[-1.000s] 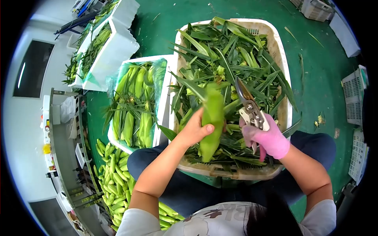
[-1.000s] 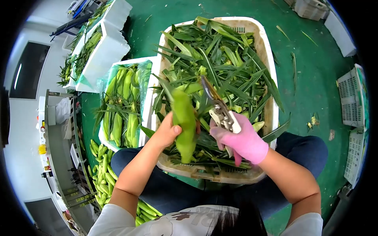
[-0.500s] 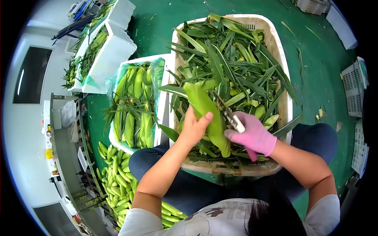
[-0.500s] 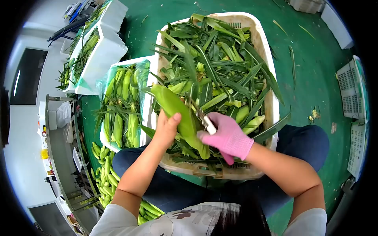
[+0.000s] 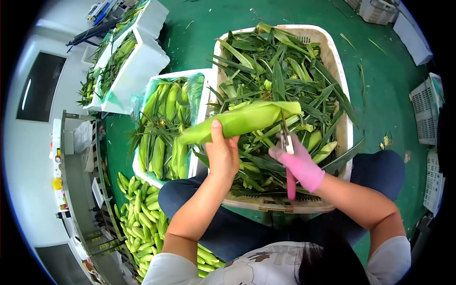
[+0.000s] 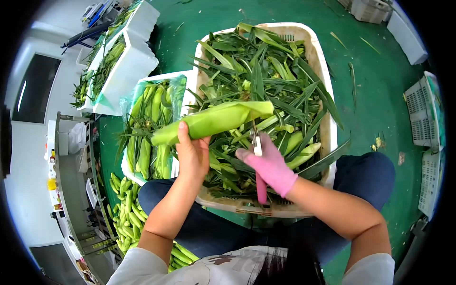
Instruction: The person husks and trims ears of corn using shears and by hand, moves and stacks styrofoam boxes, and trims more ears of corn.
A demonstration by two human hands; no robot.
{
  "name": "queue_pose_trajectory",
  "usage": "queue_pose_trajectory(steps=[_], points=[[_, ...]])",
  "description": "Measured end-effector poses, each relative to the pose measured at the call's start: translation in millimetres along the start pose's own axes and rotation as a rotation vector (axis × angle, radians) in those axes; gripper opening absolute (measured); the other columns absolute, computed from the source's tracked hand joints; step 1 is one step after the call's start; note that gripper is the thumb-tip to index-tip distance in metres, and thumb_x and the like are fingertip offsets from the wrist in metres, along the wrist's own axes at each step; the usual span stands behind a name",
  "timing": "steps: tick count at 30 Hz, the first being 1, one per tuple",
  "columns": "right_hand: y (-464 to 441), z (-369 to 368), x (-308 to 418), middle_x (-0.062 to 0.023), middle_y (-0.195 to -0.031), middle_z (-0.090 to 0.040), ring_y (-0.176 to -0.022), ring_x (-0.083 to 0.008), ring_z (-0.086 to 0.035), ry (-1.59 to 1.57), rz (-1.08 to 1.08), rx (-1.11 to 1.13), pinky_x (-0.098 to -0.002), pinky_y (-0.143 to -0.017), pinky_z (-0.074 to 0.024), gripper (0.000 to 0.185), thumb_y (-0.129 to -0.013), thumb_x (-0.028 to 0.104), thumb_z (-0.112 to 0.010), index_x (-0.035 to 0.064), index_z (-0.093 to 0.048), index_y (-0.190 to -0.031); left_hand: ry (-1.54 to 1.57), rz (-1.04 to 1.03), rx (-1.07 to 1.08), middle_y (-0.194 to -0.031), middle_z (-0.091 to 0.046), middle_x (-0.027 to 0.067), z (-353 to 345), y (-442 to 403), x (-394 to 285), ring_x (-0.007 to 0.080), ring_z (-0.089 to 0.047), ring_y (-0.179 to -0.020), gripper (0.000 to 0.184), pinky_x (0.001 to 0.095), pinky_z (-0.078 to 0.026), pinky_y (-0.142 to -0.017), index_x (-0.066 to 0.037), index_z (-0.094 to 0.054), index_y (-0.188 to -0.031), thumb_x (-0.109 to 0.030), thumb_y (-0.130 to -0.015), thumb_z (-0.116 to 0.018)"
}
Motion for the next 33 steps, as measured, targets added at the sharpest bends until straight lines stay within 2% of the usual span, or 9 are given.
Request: queue_pose_trajectory(steps=[3, 11, 16, 17, 18, 19, 23, 27, 33], points=[[-31.1, 6.1, -3.5, -0.0134, -0.105, -0.059, -0.098, -0.0233, -0.055, 0.145, 0.213, -0.101, -0.0339, -0.093, -0.0454, 0.075, -0.079, 0.031, -0.077, -0.0036, -0.043, -0.136, -0.021, -0.069, -0.017, -0.126, -0.058, 0.0123, -1.0, 0.6, -2.5, 0.0233, -0.058, -0.116, 0.041, 0.0411, -0.049, -0.102, -0.003, -0.049, -0.124, -0.032, -0.098, -0.062], [-40.9, -3.8, -4.8, -0.0011, -0.078, -0.056, -0.066, -0.0099, -0.055, 0.049, 0.202, 0.044, -0.025, -0.061, -0.0459, 0.019, -0.085, 0.007, -0.065, 0.001, -0.056, -0.101, 0.107, 0.007, -0.028, -0.124, -0.06, 0.0103, 25.1, -18.7, -2.4, 0.0241, -0.057, -0.119, 0.05, 0.0438, -0.043, -0.107, -0.004, -0.05, -0.126, -0.046, -0.099, -0.055], [36.7, -45.4, 40.8, -0.0081, -0.082, -0.061, -0.065, -0.0182, -0.059, -0.371, -0.08, 0.564, -0.0315, -0.061, -0.05, 0.035, -0.083, 0.018, -0.066, -0.0002, -0.055, -0.111, 0.433, 0.346, -0.255, -0.121, -0.063, 0.0101, 42.5, -14.8, -15.0, 0.0241, -0.061, -0.111, 0.047, 0.043, -0.048, -0.102, -0.007, -0.057, -0.118, -0.049, -0.1, -0.052], [49.1, -47.0, 38.3, -0.0099, -0.087, -0.06, -0.063, -0.0218, -0.06, -0.511, -0.192, 0.671, -0.0347, -0.061, -0.051, 0.043, -0.081, 0.021, -0.069, 0.0, -0.052, -0.115, 0.838, 0.366, 0.357, -0.112, -0.067, 0.0077, 16.4, -16.8, -30.0, 0.0238, -0.066, -0.103, 0.042, 0.0408, -0.054, -0.092, -0.009, -0.062, -0.116, -0.046, -0.099, -0.054], [46.9, -37.9, 40.0, -0.0082, -0.087, -0.058, -0.064, -0.0206, -0.058, -0.654, -0.172, 0.776, -0.0355, -0.06, -0.0505, 0.047, -0.081, 0.023, -0.07, 0.0002, -0.052, -0.117, 0.817, 0.316, -0.103, -0.108, -0.07, 0.0072, 50.1, -22.4, -5.8, 0.0247, -0.069, -0.099, 0.041, 0.04, -0.058, -0.084, -0.01, -0.064, -0.117, -0.045, -0.097, -0.056], [45.4, -28.1, 41.5, -0.0064, -0.087, -0.056, -0.065, -0.0194, -0.057, -0.796, -0.166, 0.888, -0.0363, -0.059, -0.05, 0.05, -0.08, 0.025, -0.072, 0.0004, -0.052, -0.119, 0.771, 0.3, 0.04, -0.115, -0.068, 0.0086, 29.4, -16.4, -20.2, 0.0255, -0.067, -0.104, 0.044, 0.0404, -0.058, -0.084, -0.011, -0.063, -0.12, -0.047, -0.097, -0.054], [10.6, -3.8, 88.9, -0.001, -0.073, -0.051, -0.07, -0.0166, -0.052, -1.038, -0.076, 0.488, -0.0332, -0.067, -0.0442, 0.033, -0.089, 0.032, -0.064, 0.0034, -0.057, -0.105, 0.444, 0.675, 0.32, -0.133, -0.057, 0.0152, -25.2, 19.3, -30.8, 0.0285, -0.063, -0.109, 0.073, 0.0425, -0.055, -0.079, -0.016, -0.049, -0.141, -0.07, -0.093, -0.039], [-55.2, 64.0, 13.7, -0.0054, -0.084, -0.058, -0.081, -0.0233, -0.059, -0.966, -0.102, -0.065, -0.0375, -0.079, -0.0506, 0.028, -0.092, 0.03, -0.059, 0.0066, -0.057, -0.108, 0.178, 0.773, 0.406, -0.105, -0.056, 0.0106, -6.1, 35.8, 31.8, 0.0212, -0.055, -0.08, 0.074, 0.0358, -0.051, -0.068, -0.013, -0.049, -0.133, -0.074, -0.091, -0.041], [32.3, -17.5, -35.3, -0.0088, -0.1, -0.062, -0.093, -0.0216, -0.062, -0.306, -0.467, 0.423, -0.0349, -0.086, -0.051, 0.046, -0.087, 0.025, -0.066, 0.0041, -0.051, -0.125, -0.023, 0.422, 0.306, -0.117, -0.062, 0.0113, -11.2, 14.5, -9.7, 0.0237, -0.064, -0.102, 0.072, 0.0391, -0.055, -0.086, -0.007, -0.053, -0.131, -0.065, -0.089, -0.058]])
Point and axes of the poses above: each hand's wrist, its own y-axis away from the middle knuckle, its own z-axis out of the back of the hand, x = y × z, the point moved 7 cm from there along -y, towards the middle knuckle
